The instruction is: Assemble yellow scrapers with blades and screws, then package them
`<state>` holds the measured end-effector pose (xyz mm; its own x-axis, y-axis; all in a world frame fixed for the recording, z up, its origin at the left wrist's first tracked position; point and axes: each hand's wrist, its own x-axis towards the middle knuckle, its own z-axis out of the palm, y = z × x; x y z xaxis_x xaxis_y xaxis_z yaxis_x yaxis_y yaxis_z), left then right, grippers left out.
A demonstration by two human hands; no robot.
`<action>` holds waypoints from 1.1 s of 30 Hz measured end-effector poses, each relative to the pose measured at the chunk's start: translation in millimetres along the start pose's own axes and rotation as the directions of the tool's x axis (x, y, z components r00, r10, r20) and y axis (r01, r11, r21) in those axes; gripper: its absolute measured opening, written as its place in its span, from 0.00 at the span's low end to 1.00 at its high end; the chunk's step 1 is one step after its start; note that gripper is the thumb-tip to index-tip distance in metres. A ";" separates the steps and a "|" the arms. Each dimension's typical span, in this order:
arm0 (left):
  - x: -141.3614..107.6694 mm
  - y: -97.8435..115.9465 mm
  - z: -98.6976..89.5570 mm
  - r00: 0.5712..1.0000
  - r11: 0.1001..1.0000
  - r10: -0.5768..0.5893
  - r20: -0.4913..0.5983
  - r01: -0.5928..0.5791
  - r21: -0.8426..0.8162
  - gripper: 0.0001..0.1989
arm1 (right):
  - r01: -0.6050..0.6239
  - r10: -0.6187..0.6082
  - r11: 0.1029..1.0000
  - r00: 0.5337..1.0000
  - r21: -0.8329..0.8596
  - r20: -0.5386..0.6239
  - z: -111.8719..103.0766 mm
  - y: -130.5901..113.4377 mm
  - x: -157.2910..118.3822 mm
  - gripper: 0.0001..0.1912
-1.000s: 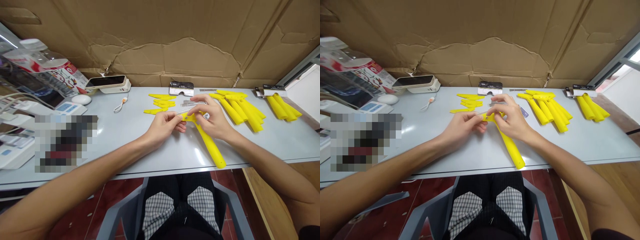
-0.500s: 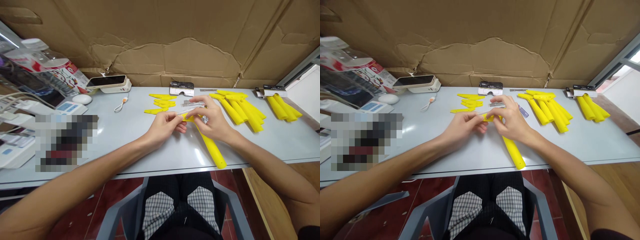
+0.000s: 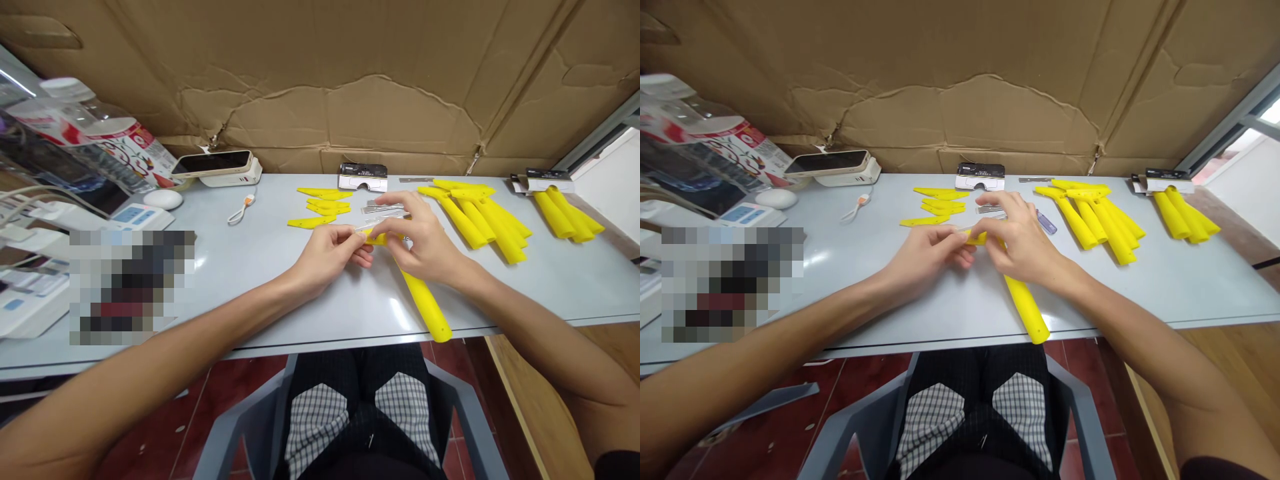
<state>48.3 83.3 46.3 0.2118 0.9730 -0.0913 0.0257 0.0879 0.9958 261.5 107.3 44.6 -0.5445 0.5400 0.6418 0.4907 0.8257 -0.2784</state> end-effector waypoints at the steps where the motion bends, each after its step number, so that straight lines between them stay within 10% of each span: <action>1: -0.1 -0.4 0.4 1.000 1.000 -0.004 0.003 0.004 -0.005 0.14 | -0.004 0.004 1.000 1.000 0.000 0.011 -0.5 -0.8 0.1 0.18; 33: 0.8 -4.6 -0.8 1.000 1.000 -0.005 0.007 0.005 0.018 0.13 | -0.040 0.040 0.999 0.997 0.002 0.066 -0.7 -1.9 -1.0 0.17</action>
<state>47.5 83.8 41.7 0.2182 0.9711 -0.0968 0.0447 0.0892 0.9950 261.6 105.0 45.0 -0.5681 0.5821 0.5817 0.5106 0.8037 -0.3056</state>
